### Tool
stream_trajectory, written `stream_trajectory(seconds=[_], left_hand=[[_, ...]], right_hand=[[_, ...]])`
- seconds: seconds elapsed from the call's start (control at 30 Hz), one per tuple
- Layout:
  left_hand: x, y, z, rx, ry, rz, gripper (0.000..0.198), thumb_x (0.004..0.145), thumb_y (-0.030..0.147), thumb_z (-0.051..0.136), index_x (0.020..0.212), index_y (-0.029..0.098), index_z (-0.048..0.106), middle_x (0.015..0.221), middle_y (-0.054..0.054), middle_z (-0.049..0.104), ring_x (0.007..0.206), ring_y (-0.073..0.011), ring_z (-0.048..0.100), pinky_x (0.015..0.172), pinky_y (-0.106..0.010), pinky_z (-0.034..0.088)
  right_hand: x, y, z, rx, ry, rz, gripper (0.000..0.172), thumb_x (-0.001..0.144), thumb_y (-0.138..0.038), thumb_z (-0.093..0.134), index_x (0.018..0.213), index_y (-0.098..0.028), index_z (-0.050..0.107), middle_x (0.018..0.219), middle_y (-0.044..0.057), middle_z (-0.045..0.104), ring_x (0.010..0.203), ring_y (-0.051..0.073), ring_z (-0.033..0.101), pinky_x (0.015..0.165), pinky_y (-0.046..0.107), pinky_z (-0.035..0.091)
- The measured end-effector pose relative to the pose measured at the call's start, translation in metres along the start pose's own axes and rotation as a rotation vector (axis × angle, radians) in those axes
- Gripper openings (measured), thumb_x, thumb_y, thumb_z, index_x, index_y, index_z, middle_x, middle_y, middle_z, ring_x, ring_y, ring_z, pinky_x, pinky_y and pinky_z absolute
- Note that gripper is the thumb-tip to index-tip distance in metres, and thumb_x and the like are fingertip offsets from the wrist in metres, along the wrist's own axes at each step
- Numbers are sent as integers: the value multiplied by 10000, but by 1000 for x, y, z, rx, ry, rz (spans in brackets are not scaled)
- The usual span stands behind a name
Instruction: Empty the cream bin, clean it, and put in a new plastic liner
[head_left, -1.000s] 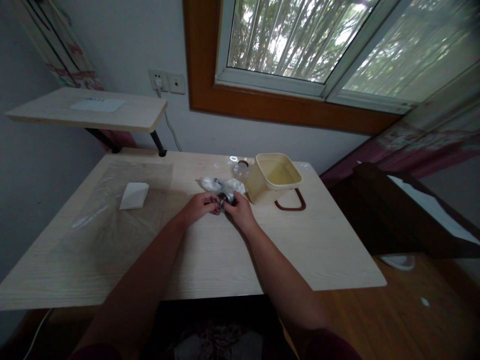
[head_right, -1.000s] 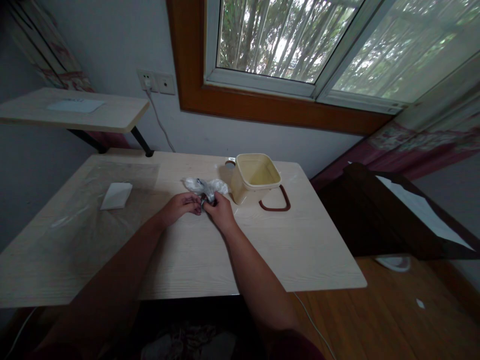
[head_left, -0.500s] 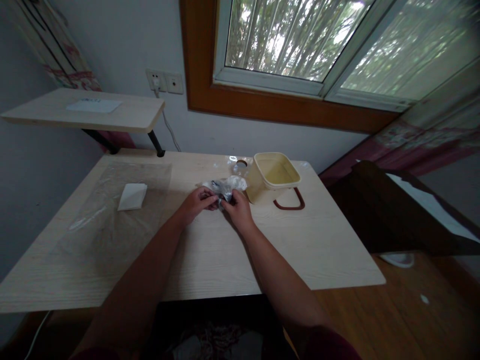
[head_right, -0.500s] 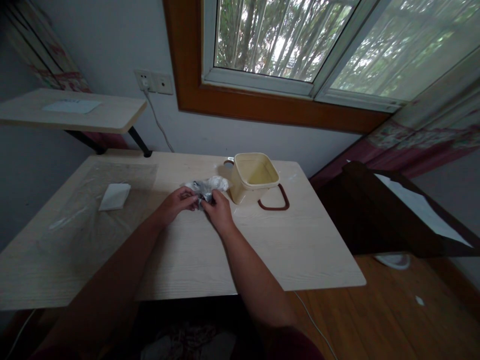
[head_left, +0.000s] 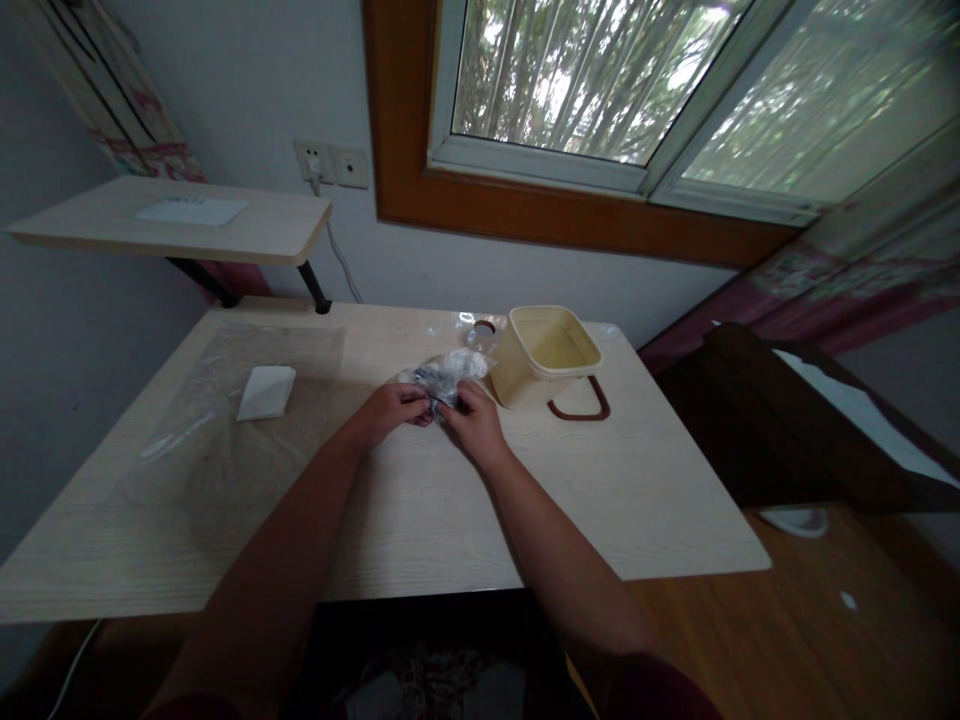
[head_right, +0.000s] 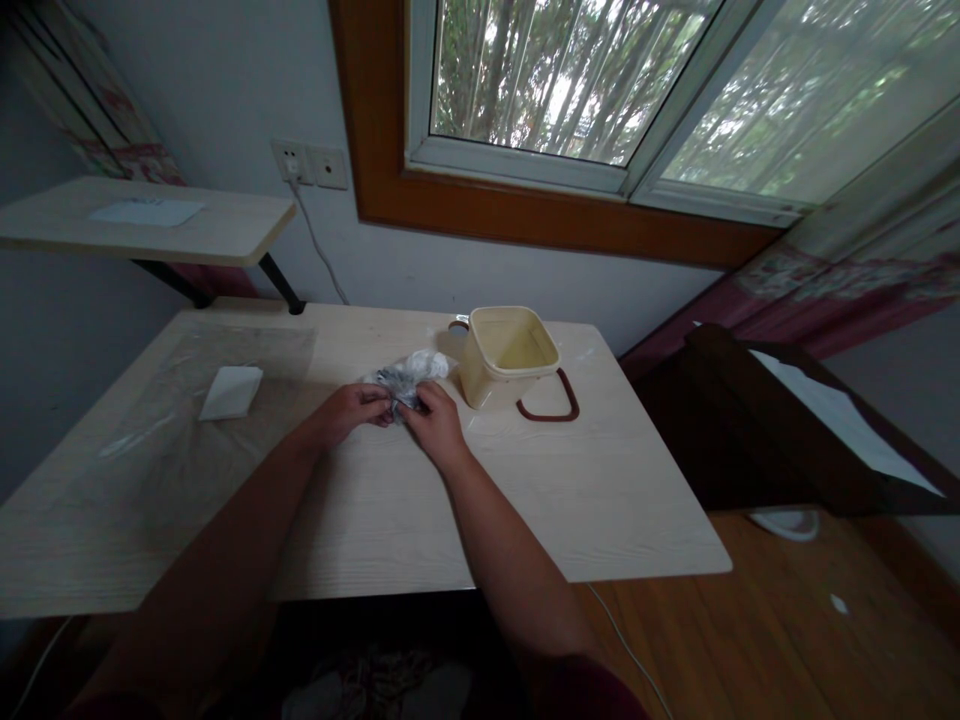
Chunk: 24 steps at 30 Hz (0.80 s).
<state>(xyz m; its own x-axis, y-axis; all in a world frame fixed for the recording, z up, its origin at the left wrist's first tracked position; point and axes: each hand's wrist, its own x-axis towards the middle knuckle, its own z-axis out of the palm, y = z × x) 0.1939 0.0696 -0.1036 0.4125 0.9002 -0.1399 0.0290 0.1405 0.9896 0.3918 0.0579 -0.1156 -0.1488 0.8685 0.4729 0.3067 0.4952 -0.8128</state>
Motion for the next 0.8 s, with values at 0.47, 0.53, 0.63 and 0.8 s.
stream_trajectory(seconds=[0.47, 0.53, 0.63, 0.8], left_hand=[[8, -10, 4, 126, 107, 19, 149, 662, 241, 629, 783, 154, 634, 699, -11, 662, 651, -126, 603, 638, -254, 479], [7, -8, 5, 70, 121, 17, 184, 664, 268, 661, 803, 152, 635, 730, -19, 670, 686, -137, 623, 671, -268, 498], [4, -1, 5, -3, 153, 16, 253, 677, 319, 715, 851, 152, 640, 762, -24, 671, 716, -148, 634, 712, -294, 515], [0, 9, 0, 41, 187, 38, 286, 727, 398, 737, 851, 155, 650, 747, -44, 676, 741, -174, 633, 735, -327, 520]], right_hand=[[2, 7, 0, 414, -174, 350, 316, 766, -466, 797, 920, -198, 734, 867, 22, 704, 842, 213, 626, 832, 347, 490], [3, 7, 0, 437, -136, 403, 350, 748, -472, 812, 944, -191, 744, 875, 29, 726, 835, 212, 642, 841, 354, 504], [3, 6, 1, 420, -62, 434, 373, 758, -505, 799, 938, -185, 734, 839, 31, 719, 778, 200, 653, 783, 343, 527], [0, 1, -1, 219, 169, 380, 361, 814, -536, 748, 903, -200, 653, 667, -42, 581, 564, 134, 534, 561, 259, 444]])
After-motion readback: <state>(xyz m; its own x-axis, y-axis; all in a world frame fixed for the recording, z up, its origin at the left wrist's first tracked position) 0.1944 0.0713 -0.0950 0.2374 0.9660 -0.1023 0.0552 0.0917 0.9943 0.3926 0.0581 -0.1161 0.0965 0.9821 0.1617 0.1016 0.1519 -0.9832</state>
